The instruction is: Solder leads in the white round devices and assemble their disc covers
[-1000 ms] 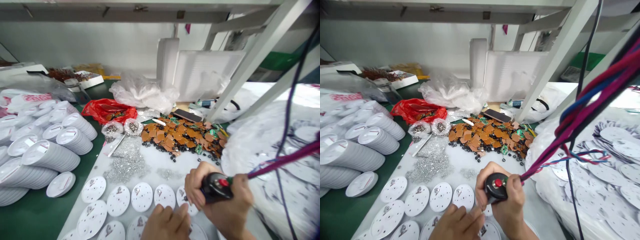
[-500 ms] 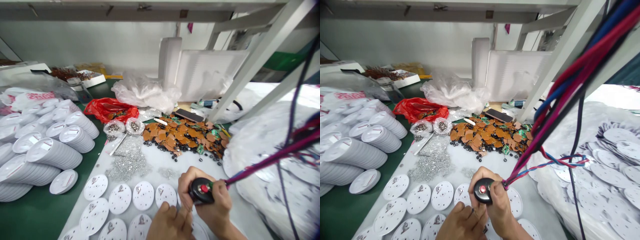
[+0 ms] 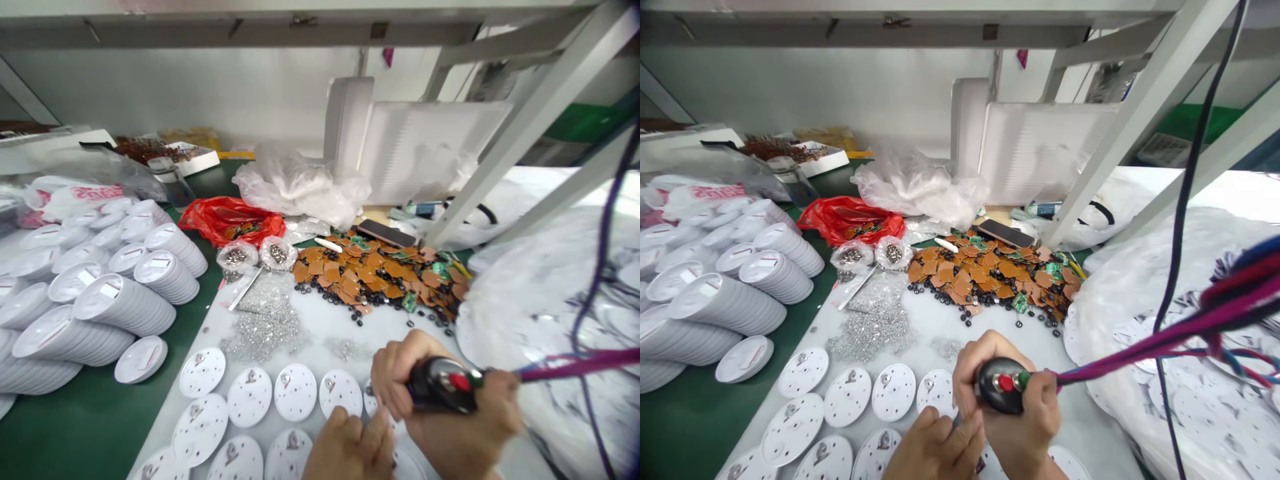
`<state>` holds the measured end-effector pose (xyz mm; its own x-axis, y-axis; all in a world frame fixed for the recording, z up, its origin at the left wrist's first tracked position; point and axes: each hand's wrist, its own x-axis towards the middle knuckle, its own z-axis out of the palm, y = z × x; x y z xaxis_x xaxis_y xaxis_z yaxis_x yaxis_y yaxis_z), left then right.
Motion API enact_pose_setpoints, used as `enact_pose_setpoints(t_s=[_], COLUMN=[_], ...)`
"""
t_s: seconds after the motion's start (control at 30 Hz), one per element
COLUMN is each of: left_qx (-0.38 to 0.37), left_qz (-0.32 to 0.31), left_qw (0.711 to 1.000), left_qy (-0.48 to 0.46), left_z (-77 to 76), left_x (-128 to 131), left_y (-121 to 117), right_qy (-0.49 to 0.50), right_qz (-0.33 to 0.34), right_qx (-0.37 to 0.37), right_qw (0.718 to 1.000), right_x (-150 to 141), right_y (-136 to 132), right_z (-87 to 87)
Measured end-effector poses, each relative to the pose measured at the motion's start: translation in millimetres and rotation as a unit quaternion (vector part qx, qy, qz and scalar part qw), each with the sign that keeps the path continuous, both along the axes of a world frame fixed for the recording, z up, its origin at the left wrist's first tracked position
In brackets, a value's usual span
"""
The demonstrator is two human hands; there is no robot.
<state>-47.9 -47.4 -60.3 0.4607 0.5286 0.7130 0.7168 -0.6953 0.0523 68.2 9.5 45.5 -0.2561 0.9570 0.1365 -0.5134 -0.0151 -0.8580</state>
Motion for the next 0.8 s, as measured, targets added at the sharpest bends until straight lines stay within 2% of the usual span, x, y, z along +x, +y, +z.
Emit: enact_pose_setpoints(t_s=[0.1,0.17,0.27,0.4,0.47,0.6,0.67,0.73,0.8], left_qx=[-0.019,-0.031,-0.084,-0.263,-0.307,-0.276,-0.283,-0.315,-0.366], left_qz=[0.003,0.000,0.001,0.041,0.046,0.005,-0.014,-0.035,-0.059], left_qw=[1.000,0.999,0.995,0.959,0.946,0.952,0.946,0.928,0.898], left_qy=[0.006,-0.005,-0.061,-0.100,-0.093,-0.132,-0.161,-0.196,-0.237], left_z=[2.6,7.3,19.3,39.2,44.6,42.7,41.6,44.2,49.9], left_x=[-0.6,-5.5,-21.8,-46.9,-53.2,-54.7,-54.5,-55.0,-55.9], left_y=[-0.8,-0.9,0.7,9.1,15.0,23.5,24.4,23.4,21.7], right_qy=[-0.005,-0.021,-0.014,0.001,0.013,0.043,0.059,0.077,0.091], right_qz=[-0.072,-0.081,-0.062,0.007,0.014,-0.017,-0.028,-0.029,-0.027], right_qx=[-0.005,-0.007,0.005,0.019,0.009,-0.017,-0.030,-0.045,-0.059], right_qw=[0.997,0.996,0.998,1.000,1.000,0.999,0.997,0.996,0.994], right_x=[-14.4,-20.3,-17.0,-4.4,-2.6,-7.1,-9.4,-11.0,-12.5], right_y=[6.1,8.4,7.1,0.7,-2.7,-7.2,-6.9,-4.7,-1.5], right_z=[-6.1,-10.3,-8.3,5.4,11.0,16.7,20.2,26.3,34.2])
